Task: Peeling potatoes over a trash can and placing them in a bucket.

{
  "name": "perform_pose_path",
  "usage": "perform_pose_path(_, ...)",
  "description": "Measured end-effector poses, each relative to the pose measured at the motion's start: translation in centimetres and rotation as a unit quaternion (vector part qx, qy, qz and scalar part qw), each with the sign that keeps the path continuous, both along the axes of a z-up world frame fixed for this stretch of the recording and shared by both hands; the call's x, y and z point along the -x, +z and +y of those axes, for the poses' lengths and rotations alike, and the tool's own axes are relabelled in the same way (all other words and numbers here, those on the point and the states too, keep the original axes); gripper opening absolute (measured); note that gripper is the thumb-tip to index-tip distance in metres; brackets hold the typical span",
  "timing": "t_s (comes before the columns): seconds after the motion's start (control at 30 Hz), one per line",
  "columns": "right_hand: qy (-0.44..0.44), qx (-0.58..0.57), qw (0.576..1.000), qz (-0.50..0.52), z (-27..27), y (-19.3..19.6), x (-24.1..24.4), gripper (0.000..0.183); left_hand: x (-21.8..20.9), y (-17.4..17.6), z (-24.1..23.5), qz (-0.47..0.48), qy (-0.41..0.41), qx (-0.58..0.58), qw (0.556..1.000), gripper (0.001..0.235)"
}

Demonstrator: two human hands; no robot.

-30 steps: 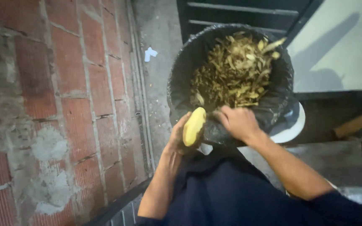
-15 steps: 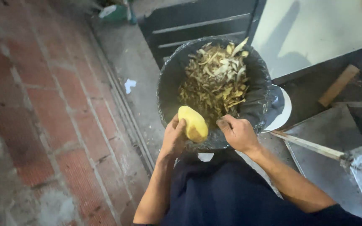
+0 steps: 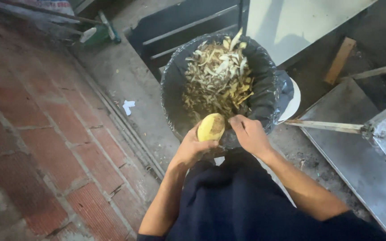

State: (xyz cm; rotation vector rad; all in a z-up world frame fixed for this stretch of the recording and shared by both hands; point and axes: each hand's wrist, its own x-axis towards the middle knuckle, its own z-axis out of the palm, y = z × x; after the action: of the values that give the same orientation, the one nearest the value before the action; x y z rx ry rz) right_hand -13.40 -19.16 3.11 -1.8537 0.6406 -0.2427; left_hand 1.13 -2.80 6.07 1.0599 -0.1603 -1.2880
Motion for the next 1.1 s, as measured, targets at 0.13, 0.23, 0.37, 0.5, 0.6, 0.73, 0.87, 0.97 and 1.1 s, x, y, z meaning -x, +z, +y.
perform_pose_path(0.13, 0.012, 0.183, 0.980, 0.084, 1.2, 2.6, -1.3, 0.032, 0.7, -1.2, 0.4, -0.041, 0.030, -0.046, 0.998, 0.080)
perform_pose_path(0.23, 0.031, 0.222, 0.965, 0.135, 0.6, 1.4, -1.2, 0.032, 2.2, -2.2, 1.1, -0.261, 0.067, -0.109, 0.957, 0.067)
perform_pose_path(0.37, 0.052, 0.201, 0.972, 0.112, -0.2, 1.4, -1.8, 0.033, 1.9, -0.9, 0.8, -0.524, 0.082, -0.154, 0.833, 0.058)
perform_pose_path(0.5, 0.080, 0.203, 0.971, 0.097, -1.4, 0.2, -1.7, 0.035, 1.2, 0.6, 0.2, -0.604, 0.091, -0.177, 0.772, 0.058)
perform_pose_path(0.6, 0.081, 0.238, 0.964, 0.083, -1.2, 2.1, -2.6, 0.035, 1.1, 1.0, 0.3, -0.623, 0.095, -0.205, 0.749, 0.056)
perform_pose_path(0.73, 0.084, 0.280, 0.955, 0.053, -1.3, 2.0, -3.0, 0.034, 1.4, 0.8, 0.0, -0.631, 0.107, -0.236, 0.732, 0.052)
perform_pose_path(0.87, 0.105, 0.291, 0.948, 0.070, -0.7, 2.5, -3.6, 0.033, 1.5, 1.2, 0.2, -0.586, 0.088, -0.280, 0.755, 0.055)
perform_pose_path(0.97, 0.109, 0.294, 0.947, 0.071, -1.7, -0.6, -3.0, 0.031, 1.4, 0.2, 0.0, -0.582, 0.106, -0.265, 0.762, 0.055)
perform_pose_path(1.1, 0.091, 0.307, 0.940, 0.114, -2.7, 0.0, -3.5, 0.028, 0.6, -1.0, 0.0, -0.510, 0.124, -0.280, 0.804, 0.059)
